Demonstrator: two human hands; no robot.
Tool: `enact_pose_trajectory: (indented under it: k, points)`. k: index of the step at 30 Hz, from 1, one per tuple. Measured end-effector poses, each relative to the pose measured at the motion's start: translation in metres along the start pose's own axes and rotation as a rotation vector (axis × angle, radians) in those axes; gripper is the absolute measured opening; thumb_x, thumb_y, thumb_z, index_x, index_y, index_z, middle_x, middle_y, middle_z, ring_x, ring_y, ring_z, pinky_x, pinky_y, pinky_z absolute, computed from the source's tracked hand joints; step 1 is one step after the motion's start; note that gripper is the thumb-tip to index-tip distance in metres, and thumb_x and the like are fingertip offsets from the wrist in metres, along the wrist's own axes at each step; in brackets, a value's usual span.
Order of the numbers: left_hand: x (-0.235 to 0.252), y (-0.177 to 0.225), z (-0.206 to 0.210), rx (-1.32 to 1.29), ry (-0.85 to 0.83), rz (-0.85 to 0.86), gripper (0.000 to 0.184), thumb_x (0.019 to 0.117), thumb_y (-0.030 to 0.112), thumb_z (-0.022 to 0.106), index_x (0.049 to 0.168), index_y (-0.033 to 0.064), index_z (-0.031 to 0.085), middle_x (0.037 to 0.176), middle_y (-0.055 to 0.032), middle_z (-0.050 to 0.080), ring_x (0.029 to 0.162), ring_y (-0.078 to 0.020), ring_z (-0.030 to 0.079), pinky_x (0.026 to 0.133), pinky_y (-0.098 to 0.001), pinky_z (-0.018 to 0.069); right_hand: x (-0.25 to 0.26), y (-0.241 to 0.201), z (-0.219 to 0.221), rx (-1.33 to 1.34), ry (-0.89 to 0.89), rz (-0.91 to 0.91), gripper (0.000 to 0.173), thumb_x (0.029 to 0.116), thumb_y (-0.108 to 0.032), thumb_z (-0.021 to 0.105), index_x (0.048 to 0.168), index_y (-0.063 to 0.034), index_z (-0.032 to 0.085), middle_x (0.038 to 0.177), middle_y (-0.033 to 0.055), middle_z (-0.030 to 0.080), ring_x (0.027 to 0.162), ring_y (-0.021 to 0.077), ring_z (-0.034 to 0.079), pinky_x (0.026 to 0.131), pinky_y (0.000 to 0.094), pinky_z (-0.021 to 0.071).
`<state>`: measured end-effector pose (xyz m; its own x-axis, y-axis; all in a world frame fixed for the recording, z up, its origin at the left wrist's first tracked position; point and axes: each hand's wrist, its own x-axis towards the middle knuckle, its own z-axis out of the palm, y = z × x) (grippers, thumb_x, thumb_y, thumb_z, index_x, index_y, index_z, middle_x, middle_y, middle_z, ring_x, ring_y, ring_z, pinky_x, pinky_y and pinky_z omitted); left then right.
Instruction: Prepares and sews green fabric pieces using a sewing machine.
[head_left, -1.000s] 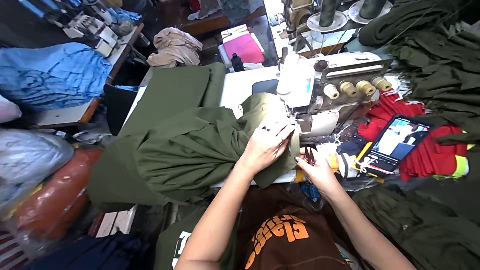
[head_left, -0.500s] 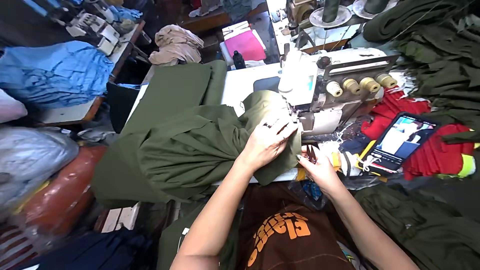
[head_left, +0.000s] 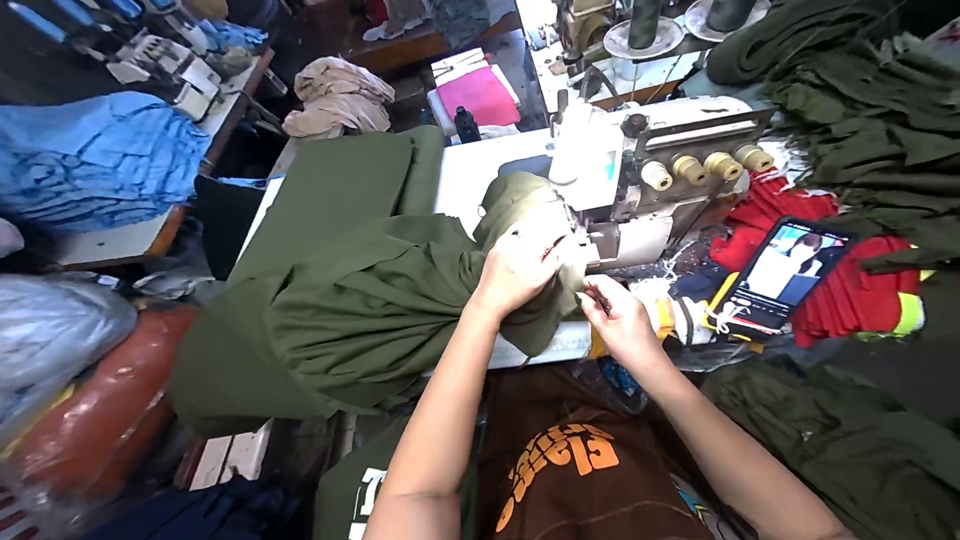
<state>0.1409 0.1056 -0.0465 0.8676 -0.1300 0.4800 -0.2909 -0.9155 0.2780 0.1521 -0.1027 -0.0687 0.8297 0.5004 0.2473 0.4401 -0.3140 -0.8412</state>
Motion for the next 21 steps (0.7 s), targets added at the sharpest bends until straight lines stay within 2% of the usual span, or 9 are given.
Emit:
enact_pose_trajectory:
  k: [1, 4, 6, 9, 11, 13, 15, 18, 21]
  points:
    - [0.002, -0.001, -0.002, -0.006, -0.029, -0.041, 0.034, 0.1048, 0.025, 0.049, 0.126, 0.0137, 0.073, 0.125, -0.0066, 0.072, 0.124, -0.0244, 0.062, 0.11, -0.0481, 0.0444, 0.005, -0.008, 0.001, -0.07, 0.009, -0.026, 0.023, 0.0993, -0.013, 0.061, 0.115, 0.0002, 0.072, 0.109, 0.0141, 0.073, 0.097, 0.0194, 0.071, 0.09, 0.0361, 0.0582]
    - [0.008, -0.002, -0.007, -0.009, -0.098, -0.124, 0.037, 0.1071, 0.027, 0.046, 0.134, 0.0122, 0.068, 0.139, -0.0072, 0.065, 0.138, -0.0254, 0.053, 0.124, -0.0556, 0.0246, 0.025, -0.024, 0.005, -0.222, 0.093, -0.124, 0.019, 0.0941, -0.008, 0.069, 0.11, 0.0011, 0.073, 0.103, 0.0174, 0.072, 0.09, 0.0301, 0.073, 0.079, 0.0495, 0.0599]
    - [0.009, -0.005, -0.004, 0.0, -0.104, -0.201, 0.041, 0.1067, 0.027, 0.046, 0.141, 0.0107, 0.062, 0.148, -0.0085, 0.058, 0.146, -0.028, 0.044, 0.124, -0.058, 0.0215, 0.038, -0.029, 0.005, -0.273, 0.117, -0.147, 0.02, 0.0927, -0.008, 0.071, 0.111, 0.0008, 0.073, 0.106, 0.0176, 0.072, 0.092, 0.0316, 0.073, 0.077, 0.0512, 0.06]
    - [-0.001, 0.006, 0.005, -0.042, 0.0, -0.39, 0.043, 0.1082, 0.028, 0.044, 0.147, 0.0143, 0.056, 0.156, -0.0051, 0.05, 0.15, -0.0289, 0.037, 0.119, -0.0562, 0.0345, 0.041, -0.028, 0.002, -0.227, 0.062, -0.115, 0.022, 0.0965, -0.012, 0.068, 0.116, -0.0026, 0.073, 0.114, 0.0153, 0.071, 0.097, 0.029, 0.072, 0.082, 0.0499, 0.0598]
    - [-0.022, 0.028, 0.015, -0.024, 0.143, -0.479, 0.043, 0.1081, 0.023, 0.043, 0.146, 0.0114, 0.057, 0.156, -0.0046, 0.051, 0.149, -0.0291, 0.04, 0.115, -0.0537, 0.0411, 0.031, -0.021, 0.001, -0.21, -0.015, -0.091, 0.024, 0.1002, -0.02, 0.064, 0.115, -0.0042, 0.074, 0.109, 0.014, 0.072, 0.096, 0.0267, 0.072, 0.085, 0.0478, 0.0592]
    - [-0.053, 0.05, 0.028, 0.001, 0.314, -0.452, 0.04, 0.104, 0.017, 0.049, 0.14, 0.0031, 0.061, 0.15, -0.013, 0.056, 0.143, -0.0336, 0.048, 0.112, -0.0501, 0.0459, 0.016, -0.01, -0.003, -0.218, -0.116, -0.076, 0.027, 0.102, -0.026, 0.059, 0.11, -0.0038, 0.074, 0.106, 0.0137, 0.072, 0.096, 0.0252, 0.071, 0.086, 0.0437, 0.0582]
    - [-0.077, 0.069, 0.029, -0.064, 0.36, -0.4, 0.04, 0.101, 0.013, 0.055, 0.137, -0.0038, 0.061, 0.146, -0.0236, 0.056, 0.136, -0.0366, 0.054, 0.107, -0.0478, 0.0506, 0.004, 0.004, -0.013, -0.183, -0.211, -0.02, 0.03, 0.1016, -0.026, 0.06, 0.115, -0.0021, 0.071, 0.111, 0.015, 0.07, 0.1, 0.0254, 0.07, 0.088, 0.0427, 0.057]
    - [-0.084, 0.071, 0.009, -0.097, 0.48, -0.373, 0.035, 0.0992, 0.01, 0.061, 0.131, -0.006, 0.063, 0.135, -0.025, 0.062, 0.122, -0.0302, 0.064, 0.1, -0.0409, 0.0553, -0.002, 0.016, -0.036, -0.091, -0.314, 0.14, 0.045, 0.0978, -0.032, 0.066, 0.134, -0.0057, 0.058, 0.125, 0.0164, 0.064, 0.107, 0.0256, 0.066, 0.093, 0.046, 0.0551]
    - [-0.067, 0.046, -0.03, -0.153, 0.556, -0.477, 0.031, 0.0991, 0.011, 0.061, 0.127, 0.0003, 0.067, 0.137, -0.0172, 0.062, 0.123, -0.0261, 0.062, 0.102, -0.0439, 0.0519, 0.005, 0.019, -0.054, -0.046, -0.299, 0.101, 0.043, 0.1036, -0.032, 0.056, 0.138, -0.0055, 0.055, 0.133, 0.016, 0.062, 0.119, 0.0243, 0.063, 0.101, 0.0455, 0.0526]
